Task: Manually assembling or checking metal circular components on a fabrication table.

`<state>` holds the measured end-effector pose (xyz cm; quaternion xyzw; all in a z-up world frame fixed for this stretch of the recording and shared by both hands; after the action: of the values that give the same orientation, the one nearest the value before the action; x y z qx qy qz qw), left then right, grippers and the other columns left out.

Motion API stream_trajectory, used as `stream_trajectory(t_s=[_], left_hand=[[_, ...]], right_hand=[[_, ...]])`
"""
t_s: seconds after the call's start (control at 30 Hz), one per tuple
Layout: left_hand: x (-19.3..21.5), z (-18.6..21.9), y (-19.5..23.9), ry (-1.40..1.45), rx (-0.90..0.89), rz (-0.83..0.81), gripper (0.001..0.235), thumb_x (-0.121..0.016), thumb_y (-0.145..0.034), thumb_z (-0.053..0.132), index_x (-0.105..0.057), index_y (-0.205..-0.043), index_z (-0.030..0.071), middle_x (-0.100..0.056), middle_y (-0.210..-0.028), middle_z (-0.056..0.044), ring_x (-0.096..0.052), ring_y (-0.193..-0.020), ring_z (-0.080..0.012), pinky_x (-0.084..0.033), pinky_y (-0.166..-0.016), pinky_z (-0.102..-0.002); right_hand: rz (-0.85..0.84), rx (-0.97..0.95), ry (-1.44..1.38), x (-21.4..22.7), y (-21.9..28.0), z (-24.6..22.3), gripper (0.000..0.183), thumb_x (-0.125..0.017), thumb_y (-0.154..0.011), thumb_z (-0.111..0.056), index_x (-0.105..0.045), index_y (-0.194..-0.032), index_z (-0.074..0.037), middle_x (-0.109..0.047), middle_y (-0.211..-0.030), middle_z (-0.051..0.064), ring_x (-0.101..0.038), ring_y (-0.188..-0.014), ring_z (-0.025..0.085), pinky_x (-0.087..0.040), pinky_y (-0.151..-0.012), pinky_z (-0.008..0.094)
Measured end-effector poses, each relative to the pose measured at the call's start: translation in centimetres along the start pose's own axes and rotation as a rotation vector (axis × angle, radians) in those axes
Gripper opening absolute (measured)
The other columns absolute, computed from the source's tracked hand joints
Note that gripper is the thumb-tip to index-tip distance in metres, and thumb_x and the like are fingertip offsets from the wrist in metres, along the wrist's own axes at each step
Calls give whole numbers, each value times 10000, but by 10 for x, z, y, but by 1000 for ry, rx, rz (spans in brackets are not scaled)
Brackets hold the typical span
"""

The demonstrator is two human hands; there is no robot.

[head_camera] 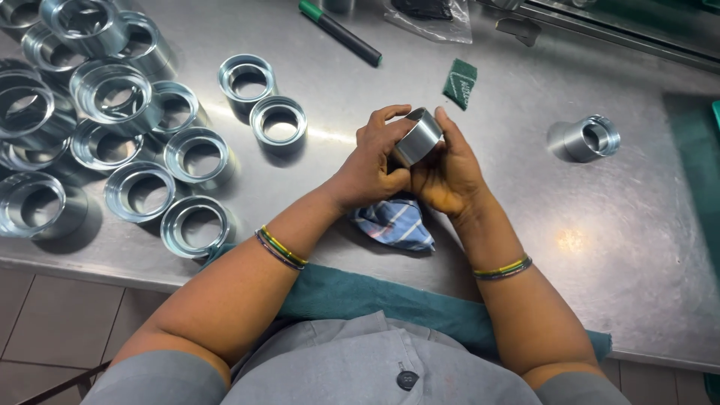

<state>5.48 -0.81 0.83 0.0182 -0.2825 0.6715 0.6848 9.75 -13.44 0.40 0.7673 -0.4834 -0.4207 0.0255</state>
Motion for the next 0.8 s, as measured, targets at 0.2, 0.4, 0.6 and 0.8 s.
stream_trajectory(t_s=[0.2,0.4,0.6,0.8], left_hand=[[2,-5,2,50,37,36,740,-670,-764,71,-486,-1474,166,-350,-1569,-164,-368,-1396,-420,-351,-1185,-483],[0,-9,1,9,21,51,735,-748,-782,123,-463,-1460,142,-355,-1520,-174,-382,-1361,-430,-356,-1155,-485],[4,8,0,42,111,-1,697,-702,-729,52,-538,-1403,119,-437,-1433,-190,-410,-1287,-381,-416,-1089,-452],[-9,-15,-2,937,264,-14,322,-649,-846,22,-604,-1165,16,-670,-1039,-74,-651,-961,-199,-541,-914,-382]], right_hand=[[-209,936,953,-36,33,-26,588,-722,-1067,-395,-472,-1415,7,-550,-1257,151,-587,-1109,245,-559,-905,319],[-159,337,319,-13,12,-9,578,-698,-927,-400,-542,-1384,-83,-607,-1272,128,-667,-1104,233,-593,-910,372],[-324,77,-210,51,-30,14,433,-655,-1040,-295,-555,-1298,39,-568,-1150,138,-588,-1032,179,-523,-927,279],[25,417,579,0,5,-19,408,-649,-971,-362,-660,-1277,-92,-644,-1026,14,-610,-904,110,-513,-733,273]])
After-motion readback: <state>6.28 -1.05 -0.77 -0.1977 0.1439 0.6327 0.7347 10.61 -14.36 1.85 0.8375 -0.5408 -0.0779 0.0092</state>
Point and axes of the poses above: each hand's wrist, its own y-axis away from the middle knuckle, its own x-axis out of the back of the hand, z = x × y, the point moved 6 cm from there along -y, towards the middle knuckle
